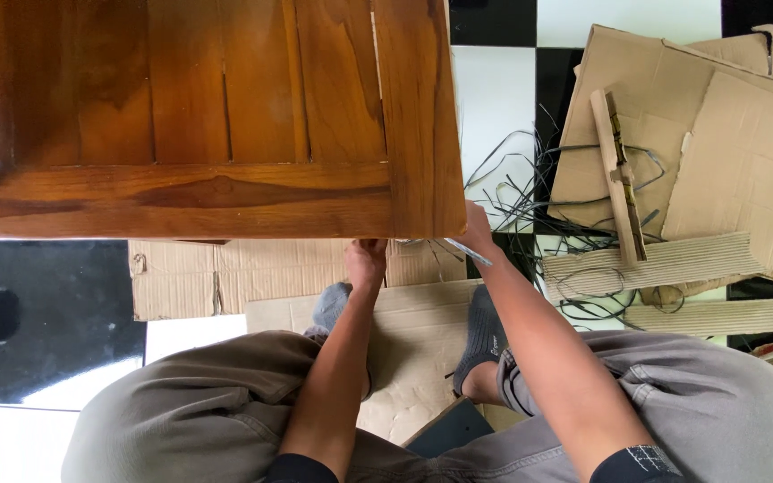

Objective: Wrapping a wooden chair leg with cardboard and securing it with plastic ties for protection during transport

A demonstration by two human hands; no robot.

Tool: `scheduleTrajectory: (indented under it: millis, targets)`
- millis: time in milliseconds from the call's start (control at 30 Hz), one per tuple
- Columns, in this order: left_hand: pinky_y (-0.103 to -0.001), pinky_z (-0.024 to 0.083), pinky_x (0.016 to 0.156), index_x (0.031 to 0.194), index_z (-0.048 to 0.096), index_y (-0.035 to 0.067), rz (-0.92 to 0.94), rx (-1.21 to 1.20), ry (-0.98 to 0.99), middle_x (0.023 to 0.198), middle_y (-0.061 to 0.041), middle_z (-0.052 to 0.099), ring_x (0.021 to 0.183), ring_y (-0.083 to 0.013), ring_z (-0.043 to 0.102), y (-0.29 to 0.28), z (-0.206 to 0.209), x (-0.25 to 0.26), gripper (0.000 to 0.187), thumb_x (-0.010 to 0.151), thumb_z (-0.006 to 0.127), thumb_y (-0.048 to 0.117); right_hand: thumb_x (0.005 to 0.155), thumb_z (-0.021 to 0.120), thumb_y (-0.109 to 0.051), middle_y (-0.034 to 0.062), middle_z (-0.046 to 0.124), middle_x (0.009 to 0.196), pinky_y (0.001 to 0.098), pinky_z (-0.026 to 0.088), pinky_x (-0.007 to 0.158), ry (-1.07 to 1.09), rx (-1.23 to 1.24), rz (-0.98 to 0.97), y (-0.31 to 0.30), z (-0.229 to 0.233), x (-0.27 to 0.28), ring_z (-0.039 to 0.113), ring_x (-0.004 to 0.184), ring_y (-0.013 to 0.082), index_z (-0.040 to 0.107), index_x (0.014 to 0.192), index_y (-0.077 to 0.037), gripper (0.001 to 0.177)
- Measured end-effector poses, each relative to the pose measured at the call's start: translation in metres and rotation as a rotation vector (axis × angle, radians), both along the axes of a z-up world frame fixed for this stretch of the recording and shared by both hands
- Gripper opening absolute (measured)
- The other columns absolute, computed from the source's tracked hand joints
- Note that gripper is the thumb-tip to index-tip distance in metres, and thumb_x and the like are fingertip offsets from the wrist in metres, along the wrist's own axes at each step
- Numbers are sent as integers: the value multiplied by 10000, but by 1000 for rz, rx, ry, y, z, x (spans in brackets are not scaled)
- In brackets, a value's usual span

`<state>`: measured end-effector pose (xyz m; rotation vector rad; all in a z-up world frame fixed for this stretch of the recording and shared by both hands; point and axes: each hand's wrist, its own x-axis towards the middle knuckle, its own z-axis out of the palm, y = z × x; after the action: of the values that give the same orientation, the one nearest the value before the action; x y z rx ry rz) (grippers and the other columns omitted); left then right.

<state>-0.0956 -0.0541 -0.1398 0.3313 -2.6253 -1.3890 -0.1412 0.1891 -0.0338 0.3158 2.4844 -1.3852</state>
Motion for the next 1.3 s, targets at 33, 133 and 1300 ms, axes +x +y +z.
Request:
scheduleTrajectory:
  millis: [33,133,1300]
  targets:
    - [-542,549,642,874,745,74,2,0,3,739,-149,731,758,-430,718,0,18,2,289,859,808,355,773,757,-438,194,715,807,520,520,764,3,0,2,0,-2,2,672,828,494,704,827,-63,383]
    - [-499,559,869,919,802,267,87,26,-416,917,-24,784,994,-359,716,3,51,12,228,845,731,470,783,762,-487,194,705,772,498,534,740,2,-3,-52,2,-33,13,676,787,483,690,788,-64,429]
    - [-276,506,673,873,809,275,270,277,-570,650,50,726,666,-143,705,38,-12,40,164,753,764,377,941,635,-282,130,682,676,467,572,681,-155,81,-238,-15,-47,86,686,669,335,745,764,-88,285]
